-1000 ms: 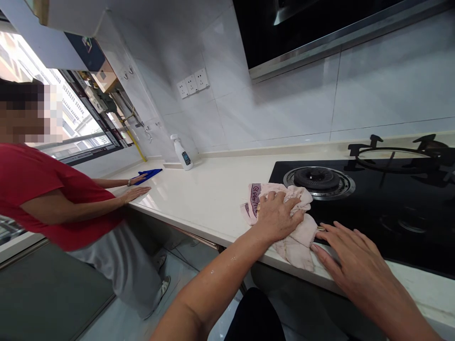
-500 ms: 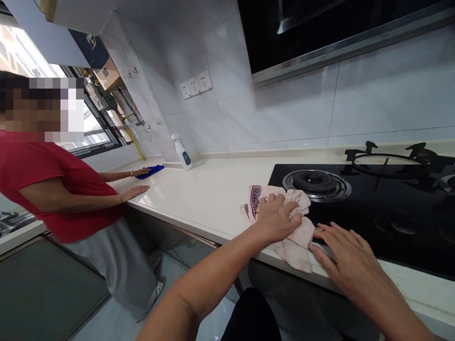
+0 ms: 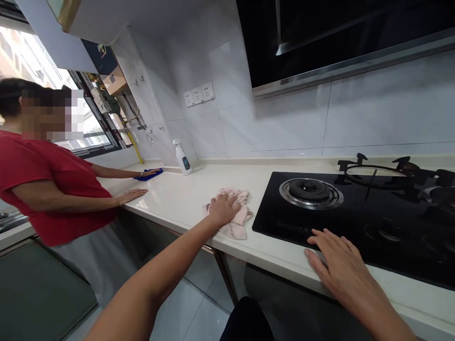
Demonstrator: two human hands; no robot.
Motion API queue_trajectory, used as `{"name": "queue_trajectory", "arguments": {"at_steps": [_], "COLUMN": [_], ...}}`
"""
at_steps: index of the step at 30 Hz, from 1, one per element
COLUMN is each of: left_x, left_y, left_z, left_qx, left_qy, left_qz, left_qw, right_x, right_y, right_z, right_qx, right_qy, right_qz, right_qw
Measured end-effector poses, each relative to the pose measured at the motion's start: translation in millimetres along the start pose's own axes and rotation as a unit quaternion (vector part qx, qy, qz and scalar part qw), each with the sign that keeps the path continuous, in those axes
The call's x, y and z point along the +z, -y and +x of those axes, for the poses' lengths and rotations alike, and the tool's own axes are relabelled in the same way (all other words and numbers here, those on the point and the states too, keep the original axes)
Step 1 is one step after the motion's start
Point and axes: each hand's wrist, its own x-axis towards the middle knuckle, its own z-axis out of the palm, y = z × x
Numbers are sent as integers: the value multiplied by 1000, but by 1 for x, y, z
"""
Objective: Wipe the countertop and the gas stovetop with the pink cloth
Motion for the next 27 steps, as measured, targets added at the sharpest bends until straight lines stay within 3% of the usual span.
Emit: {"name": "queue_trajectory", "arguments": {"at_steps": [3,6,11,14,18,22,24,27], "left_x": [4,5,-4,-8,-4,-2,-4,-10], "left_y": [7,-2,-35,-76,-153,-229,-253,-266], "left_z": [21,30,34,31,15,-3,-7,-8], "left_qx": [-38,-47,28,100,179,351,420,445], "left_qy": [-9,-26,-19,-13,-15,25,49,73], "left_qz": [-20,-59,-176,-237,-242,-155,-128,-99], "left_qw": [999,997,984,966,953,923,897,887], "right_x": [-3,-5,-3,-7,-17,-26,-28,-28], "right_y": [3,4,5,3,-1,-1,-1,-2], "right_z": [2,4,6,8,13,14,14,14], "right_qx": [6,20,32,58,149,178,167,149], "right_qy": [6,10,-2,-21,-113,-209,-255,-260], "right_qz": [7,20,58,106,153,143,121,90], "right_qw": [1000,1000,998,992,970,951,945,950]}}
